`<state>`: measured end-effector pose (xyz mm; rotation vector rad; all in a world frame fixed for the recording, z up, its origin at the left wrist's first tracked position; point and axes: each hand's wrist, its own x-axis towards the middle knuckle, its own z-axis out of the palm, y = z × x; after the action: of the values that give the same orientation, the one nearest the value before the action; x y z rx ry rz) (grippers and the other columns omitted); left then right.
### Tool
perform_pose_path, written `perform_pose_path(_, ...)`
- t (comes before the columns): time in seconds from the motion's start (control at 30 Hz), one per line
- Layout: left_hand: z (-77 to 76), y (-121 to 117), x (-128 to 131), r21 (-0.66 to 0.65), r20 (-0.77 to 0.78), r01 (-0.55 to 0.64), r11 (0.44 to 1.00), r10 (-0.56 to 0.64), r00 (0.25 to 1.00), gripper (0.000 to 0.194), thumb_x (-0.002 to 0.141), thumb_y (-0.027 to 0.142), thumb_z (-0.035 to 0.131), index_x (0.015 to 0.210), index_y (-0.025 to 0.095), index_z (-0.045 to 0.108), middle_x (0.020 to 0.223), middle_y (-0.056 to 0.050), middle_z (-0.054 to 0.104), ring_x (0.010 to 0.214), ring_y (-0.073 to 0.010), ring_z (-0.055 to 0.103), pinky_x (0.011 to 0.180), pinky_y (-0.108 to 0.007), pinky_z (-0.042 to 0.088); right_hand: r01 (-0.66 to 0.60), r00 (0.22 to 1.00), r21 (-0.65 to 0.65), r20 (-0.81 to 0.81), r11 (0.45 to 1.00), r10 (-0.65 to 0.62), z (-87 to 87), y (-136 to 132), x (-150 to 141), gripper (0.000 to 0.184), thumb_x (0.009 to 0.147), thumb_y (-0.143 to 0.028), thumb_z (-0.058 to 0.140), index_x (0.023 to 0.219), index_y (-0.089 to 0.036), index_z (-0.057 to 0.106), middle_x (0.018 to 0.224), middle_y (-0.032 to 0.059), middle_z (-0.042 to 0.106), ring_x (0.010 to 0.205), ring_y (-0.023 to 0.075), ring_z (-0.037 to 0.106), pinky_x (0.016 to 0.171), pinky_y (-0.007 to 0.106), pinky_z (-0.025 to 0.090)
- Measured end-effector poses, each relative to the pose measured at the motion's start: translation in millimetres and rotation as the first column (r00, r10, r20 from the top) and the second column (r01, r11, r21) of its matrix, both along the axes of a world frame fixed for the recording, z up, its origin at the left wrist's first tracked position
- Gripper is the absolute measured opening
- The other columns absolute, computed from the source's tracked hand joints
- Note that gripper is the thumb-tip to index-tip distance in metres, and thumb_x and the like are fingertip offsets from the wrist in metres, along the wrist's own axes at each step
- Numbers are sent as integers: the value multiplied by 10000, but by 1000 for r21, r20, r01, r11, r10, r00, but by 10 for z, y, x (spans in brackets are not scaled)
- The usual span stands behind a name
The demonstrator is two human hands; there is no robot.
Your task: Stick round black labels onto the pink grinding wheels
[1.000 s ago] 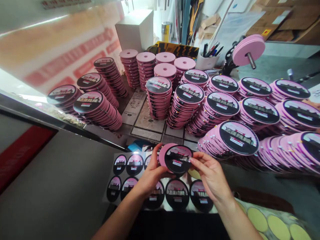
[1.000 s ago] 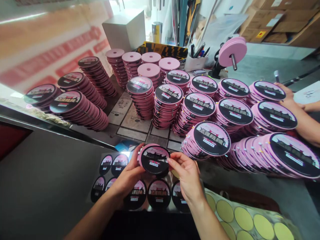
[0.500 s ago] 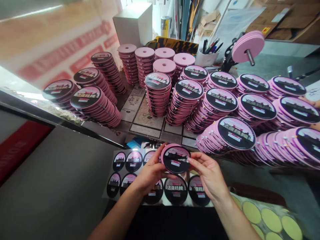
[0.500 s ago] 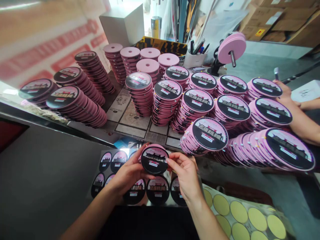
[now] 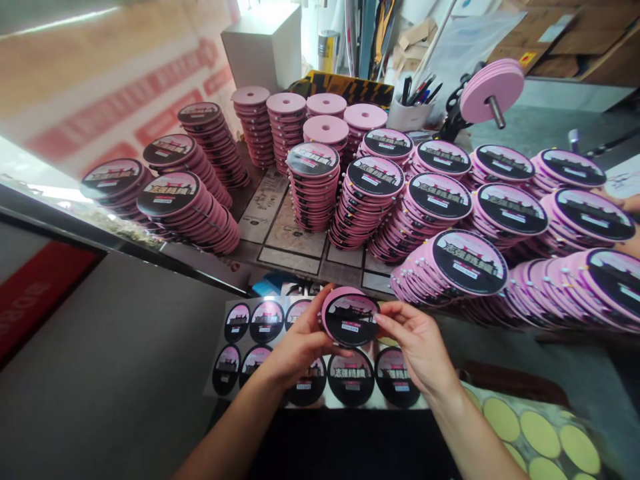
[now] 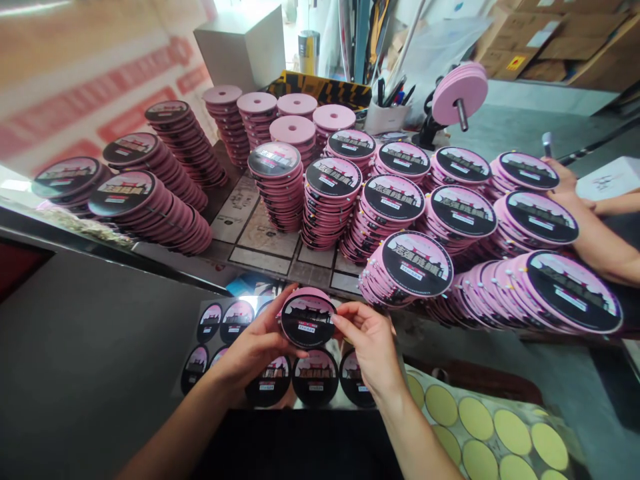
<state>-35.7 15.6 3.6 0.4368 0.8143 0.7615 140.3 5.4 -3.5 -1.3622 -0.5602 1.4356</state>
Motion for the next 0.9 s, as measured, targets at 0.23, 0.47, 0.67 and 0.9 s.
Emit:
perform_pose_path(0.23,44,12,19,20,-42,20,1000,-19,999,958,535,-52,646,1345,370,357,1293,-22,504,851,-135,588,742,-247,509,16,1000,8,24,1000,-16,2,-8,3,278,493,-300,834,659,-166,656,634,-6,637,567,111,565,515,203,470)
perform_pose_path(0.47,31,4,17,54,-31,21,998,-19,999,868,551,-38,647,1291,363,435,1368,-29,432,821,-149,592,663,-261,535,24,999,12,27,1000,-24,-14,-4,6,273,496,-296,831,666,-168,659,637,-3,633,571,122,569,516,219,480)
perform_pose_path(0.67,-22,3,-5,87,-4,28,996,-28,1000,838,591,-14,634,1304,370,417,1376,-33,414,814,-143,591,662,-280,548,36,999,18,33,999,-37,-13,-4,-8,271,488,-300,832,657,-174,661,625,-2,632,558,122,566,506,220,479)
perform_pose_path(0.9,-38,1,-8,89,-5,33,995,-32,999,820,628,10,641,1321,372,393,1335,-49,458,818,-155,594,659,-288,549,55,997,14,49,998,-56,2,-1,-36,282,470,-319,832,637,-179,654,615,-4,628,548,127,564,504,234,481)
